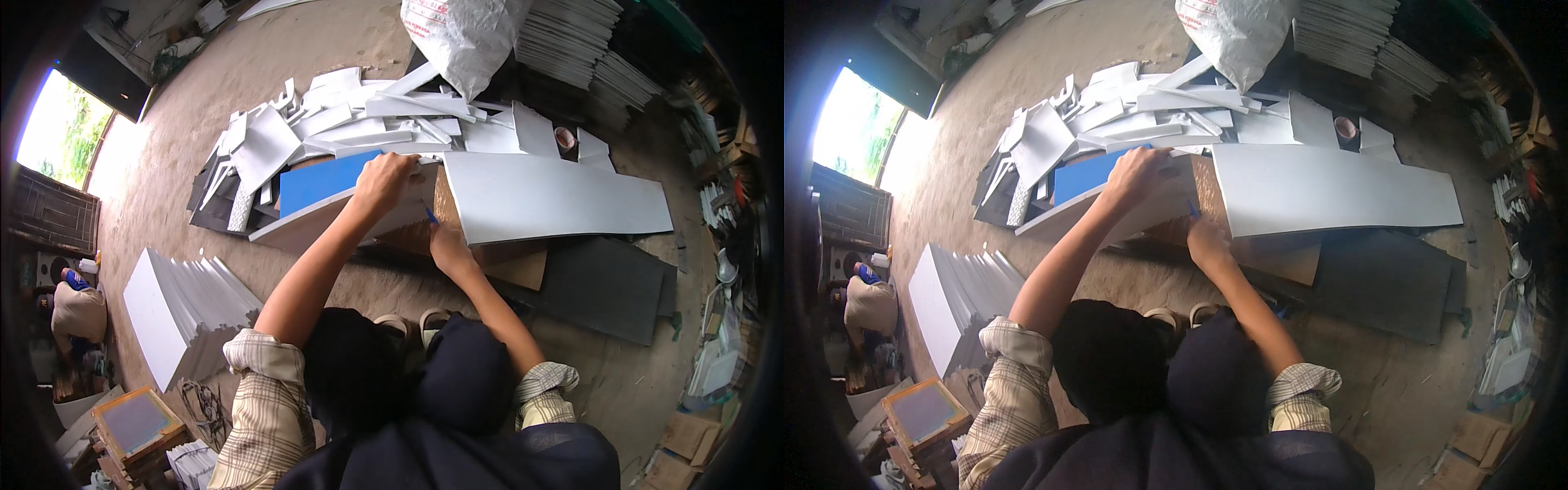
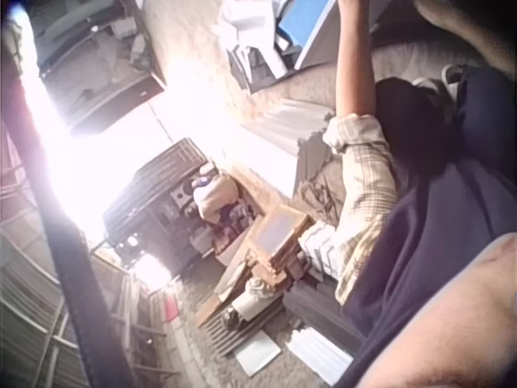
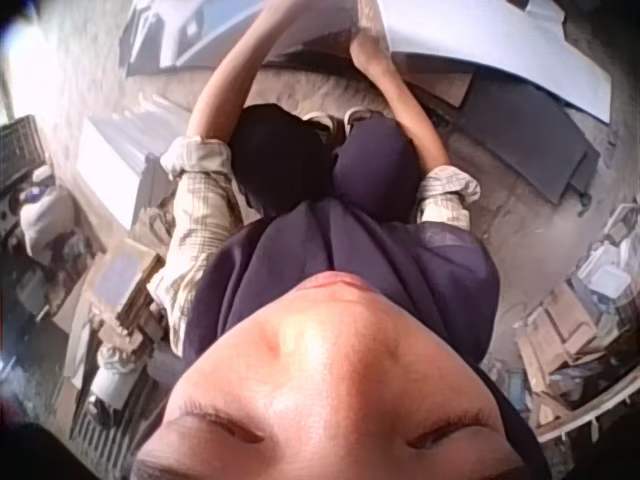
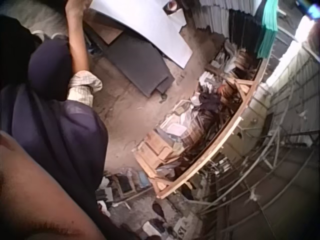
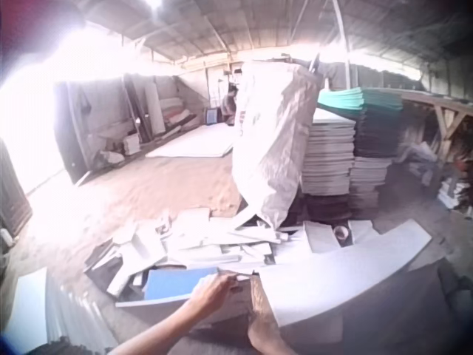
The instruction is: The person sits on the floor and uses a utility knife to cut white rectangular sheets of material. They use a blue rectangular board as a guide to ensure straight cuts, repeatedly aligning the board and slicing along its edge. The person handles the sheets one at a time, separating the cut pieces and discarding the excess material.
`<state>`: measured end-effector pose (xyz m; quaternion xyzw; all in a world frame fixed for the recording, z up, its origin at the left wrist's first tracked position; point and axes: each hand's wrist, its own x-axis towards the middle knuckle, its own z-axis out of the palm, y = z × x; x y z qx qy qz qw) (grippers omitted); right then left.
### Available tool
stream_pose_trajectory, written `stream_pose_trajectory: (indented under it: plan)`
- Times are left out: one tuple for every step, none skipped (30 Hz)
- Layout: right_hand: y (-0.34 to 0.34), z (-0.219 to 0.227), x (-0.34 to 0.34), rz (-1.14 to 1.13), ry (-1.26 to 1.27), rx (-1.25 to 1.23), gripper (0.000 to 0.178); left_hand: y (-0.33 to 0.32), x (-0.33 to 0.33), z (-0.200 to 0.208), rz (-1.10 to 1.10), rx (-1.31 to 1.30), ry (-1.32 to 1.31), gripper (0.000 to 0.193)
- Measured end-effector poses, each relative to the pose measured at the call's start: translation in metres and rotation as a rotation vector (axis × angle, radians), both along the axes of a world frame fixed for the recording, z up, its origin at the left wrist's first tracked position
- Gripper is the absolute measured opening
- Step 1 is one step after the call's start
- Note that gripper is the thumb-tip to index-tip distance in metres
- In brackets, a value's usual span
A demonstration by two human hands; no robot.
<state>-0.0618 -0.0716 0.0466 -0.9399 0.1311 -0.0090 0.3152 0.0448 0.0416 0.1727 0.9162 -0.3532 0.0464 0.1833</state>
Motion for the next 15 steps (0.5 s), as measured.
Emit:
stream_pose_trajectory:
  plan:
    - [0.001,0.001,0.000,-0.002,-0.015,0.004,0.035,0.000,-0.001,-0.001,-0.013,0.007,-0.003,0.015]
    - [-0.001,-0.010,0.003,0.117,-0.088,-0.102,0.033,-0.001,-0.001,-0.002,-0.025,0.015,-0.007,0.013]
    - [-0.010,-0.028,0.007,0.227,-0.157,-0.217,0.031,-0.005,-0.002,-0.002,-0.048,0.013,-0.009,0.011]
    - [-0.014,-0.036,0.010,0.342,-0.225,-0.328,0.029,-0.006,-0.004,-0.001,-0.052,0.004,0.001,0.010]
    - [-0.017,-0.044,0.009,0.346,-0.233,-0.386,0.027,-0.007,-0.005,0.000,-0.056,-0.005,0.012,0.008]
    - [-0.012,-0.047,0.010,0.355,-0.246,-0.436,0.025,-0.004,-0.005,0.001,-0.054,-0.005,0.020,0.007]
    - [-0.007,-0.049,0.012,0.363,-0.259,-0.485,0.024,-0.003,-0.005,0.001,-0.055,0.007,0.009,0.007]
    - [-0.003,-0.051,0.013,0.324,-0.214,-0.453,0.023,-0.002,-0.005,0.001,-0.057,0.019,-0.001,0.007]
    - [0.001,-0.048,0.017,0.284,-0.171,-0.422,0.023,-0.001,-0.004,0.000,-0.060,0.029,-0.014,0.007]
    - [0.004,-0.046,0.020,0.243,-0.127,-0.392,0.023,-0.001,-0.003,-0.002,-0.064,0.036,-0.015,0.007]
    - [0.005,-0.055,0.024,0.221,-0.093,-0.366,0.022,0.000,-0.003,-0.003,-0.067,0.043,-0.015,0.008]
    - [0.000,-0.069,0.027,0.189,-0.059,-0.353,0.022,-0.005,-0.003,-0.004,-0.081,0.038,-0.019,0.008]
    - [-0.002,-0.072,0.031,0.163,-0.030,-0.332,0.022,-0.008,-0.002,-0.004,-0.081,0.048,-0.031,0.009]
    - [-0.004,-0.076,0.034,0.112,-0.003,-0.297,0.021,-0.010,-0.003,-0.005,-0.082,0.055,-0.042,0.010]
    - [0.001,-0.070,0.039,0.069,0.020,-0.252,0.020,-0.009,-0.003,-0.005,-0.075,0.074,-0.057,0.011]
